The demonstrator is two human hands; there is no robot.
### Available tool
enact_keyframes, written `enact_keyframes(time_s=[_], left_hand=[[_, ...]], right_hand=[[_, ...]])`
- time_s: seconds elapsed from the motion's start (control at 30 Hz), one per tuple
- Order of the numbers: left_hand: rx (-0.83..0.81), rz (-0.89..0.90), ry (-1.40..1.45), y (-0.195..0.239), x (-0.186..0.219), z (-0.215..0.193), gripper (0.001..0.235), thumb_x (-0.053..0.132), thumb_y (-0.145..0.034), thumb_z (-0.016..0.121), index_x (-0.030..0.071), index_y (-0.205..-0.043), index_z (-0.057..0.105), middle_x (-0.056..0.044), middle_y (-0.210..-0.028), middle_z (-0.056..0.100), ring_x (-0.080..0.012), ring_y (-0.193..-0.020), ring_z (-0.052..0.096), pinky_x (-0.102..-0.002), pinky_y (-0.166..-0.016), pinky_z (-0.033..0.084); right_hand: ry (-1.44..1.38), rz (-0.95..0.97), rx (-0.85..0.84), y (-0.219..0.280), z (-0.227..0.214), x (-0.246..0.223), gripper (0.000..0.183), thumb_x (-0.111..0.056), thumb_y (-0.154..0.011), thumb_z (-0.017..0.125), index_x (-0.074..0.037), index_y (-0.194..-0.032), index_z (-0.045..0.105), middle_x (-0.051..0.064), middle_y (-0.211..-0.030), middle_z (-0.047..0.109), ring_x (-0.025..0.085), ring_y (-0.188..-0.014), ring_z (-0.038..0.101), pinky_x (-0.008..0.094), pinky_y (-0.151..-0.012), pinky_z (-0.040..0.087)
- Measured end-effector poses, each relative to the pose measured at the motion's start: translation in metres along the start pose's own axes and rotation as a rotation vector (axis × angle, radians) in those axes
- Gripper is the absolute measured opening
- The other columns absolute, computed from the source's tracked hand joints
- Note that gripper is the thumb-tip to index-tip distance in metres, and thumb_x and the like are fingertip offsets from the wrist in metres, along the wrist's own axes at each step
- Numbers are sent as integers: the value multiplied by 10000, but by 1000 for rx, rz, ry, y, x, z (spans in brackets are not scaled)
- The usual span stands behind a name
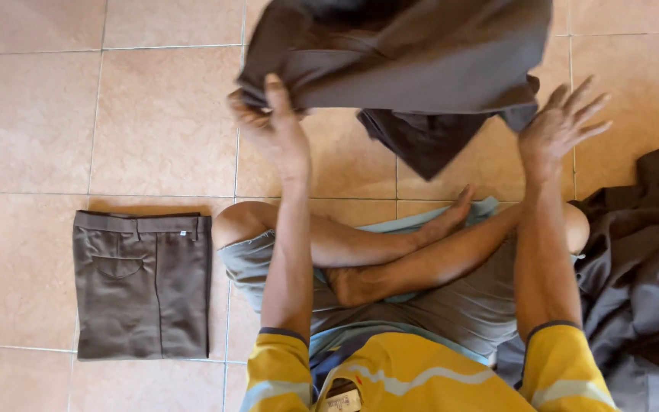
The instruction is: The person sits cross-legged on a tiled floor and folds multiple dark trousers by hand. They lay each pair flat, fold the legs together, then fold the garment into a compact rectangle and place it on a growing stack to the left.
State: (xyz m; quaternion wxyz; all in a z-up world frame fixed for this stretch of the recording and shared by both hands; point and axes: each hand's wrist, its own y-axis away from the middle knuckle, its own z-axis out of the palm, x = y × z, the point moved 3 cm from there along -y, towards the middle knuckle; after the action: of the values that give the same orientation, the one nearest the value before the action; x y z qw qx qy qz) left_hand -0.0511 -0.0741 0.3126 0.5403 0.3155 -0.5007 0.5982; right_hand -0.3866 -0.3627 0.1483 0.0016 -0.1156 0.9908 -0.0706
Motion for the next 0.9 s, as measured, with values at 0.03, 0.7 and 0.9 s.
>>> enact_keyframes(time_s=[0.03, 0.7, 0.9], left_hand=[[108, -90, 7, -8, 10, -13, 307, 236, -898, 695, 53, -1113, 576, -188, -1067, 718, -279, -928, 732, -346, -671, 646], [451, -557, -75, -31, -182, -214, 527, 107, -859, 692, 85, -1333, 462, -258, -954, 613, -391, -591, 760, -470, -601, 740], [489, -542, -21, -31, -191, -218, 537, 117, -836, 739, 76, -1302, 476, -270, -1004, 583, -431, -598, 748, -500, -620, 741]], right_hand=[[-63, -11, 49, -4, -23, 17, 837, -567, -1092, 612, 73, -1612, 468, 264, -1658, 100, 535, -1469, 69, 864, -1062, 111], [176, -641, -456, 93, 119, -38, 573, -509, -1013, 422, -424, -1580, 412, 166, -1687, 377, 580, -1434, 417, 854, -1028, 238], [234, -477, -104, 72, 105, -34, 261, -277, -952, 564, -167, -868, 785, 84, -861, 759, 305, -788, 737, 577, -936, 377]])
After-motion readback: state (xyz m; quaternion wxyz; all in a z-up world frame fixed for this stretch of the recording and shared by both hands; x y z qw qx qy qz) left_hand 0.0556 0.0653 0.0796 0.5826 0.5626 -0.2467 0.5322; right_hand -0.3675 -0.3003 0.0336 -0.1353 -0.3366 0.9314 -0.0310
